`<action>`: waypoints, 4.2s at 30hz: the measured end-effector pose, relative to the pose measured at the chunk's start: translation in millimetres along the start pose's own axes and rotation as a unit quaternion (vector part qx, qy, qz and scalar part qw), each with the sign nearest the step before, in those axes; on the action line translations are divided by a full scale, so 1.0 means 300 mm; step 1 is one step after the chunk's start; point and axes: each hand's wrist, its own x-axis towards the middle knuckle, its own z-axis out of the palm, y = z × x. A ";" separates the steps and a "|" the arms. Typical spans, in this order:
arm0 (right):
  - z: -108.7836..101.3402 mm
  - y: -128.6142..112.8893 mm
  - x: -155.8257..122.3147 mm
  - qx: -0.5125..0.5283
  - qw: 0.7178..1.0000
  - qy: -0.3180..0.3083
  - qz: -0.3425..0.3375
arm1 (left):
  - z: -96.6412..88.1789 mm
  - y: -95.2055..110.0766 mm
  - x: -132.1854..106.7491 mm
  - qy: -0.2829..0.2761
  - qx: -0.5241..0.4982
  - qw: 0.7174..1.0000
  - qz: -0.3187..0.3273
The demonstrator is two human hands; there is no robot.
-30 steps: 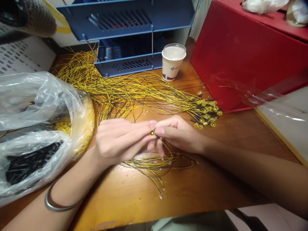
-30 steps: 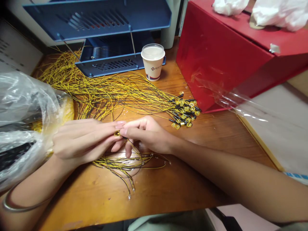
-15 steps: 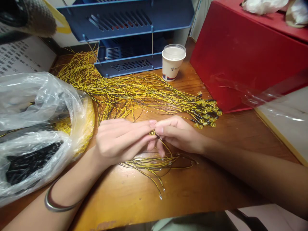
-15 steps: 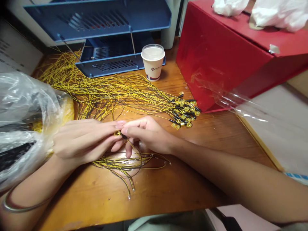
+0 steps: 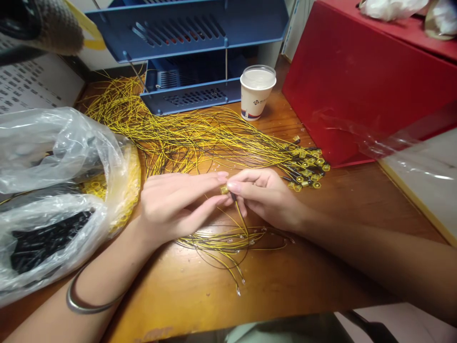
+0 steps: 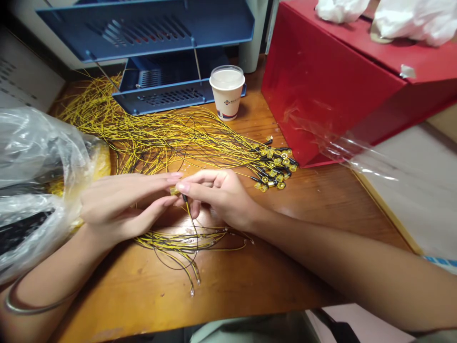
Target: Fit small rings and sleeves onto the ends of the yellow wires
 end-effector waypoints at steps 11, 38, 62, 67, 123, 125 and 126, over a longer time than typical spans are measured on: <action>0.013 0.003 0.000 0.027 0.998 0.056 -0.027 | 0.008 0.004 0.003 -0.031 -0.068 0.993 -0.093; 0.030 -0.009 0.000 0.016 0.998 0.063 -0.023 | 0.018 0.010 -0.003 -0.039 -0.096 0.972 -0.210; 0.048 -0.013 -0.002 -0.044 0.987 0.134 -0.075 | 0.024 0.020 0.009 -0.042 -0.158 0.950 -0.265; 0.046 -0.013 -0.003 -0.050 0.987 0.139 -0.068 | 0.024 0.019 0.007 -0.043 -0.203 0.935 -0.289; 0.029 0.009 0.001 -0.025 0.992 0.104 -0.075 | 0.030 0.023 0.014 -0.019 -0.339 0.848 -0.406; 0.026 0.008 -0.001 -0.035 0.992 0.101 -0.068 | 0.031 0.026 0.012 -0.025 -0.339 0.844 -0.415; 0.026 0.007 -0.002 -0.040 0.992 0.101 -0.066 | 0.032 0.027 0.010 -0.026 -0.341 0.841 -0.418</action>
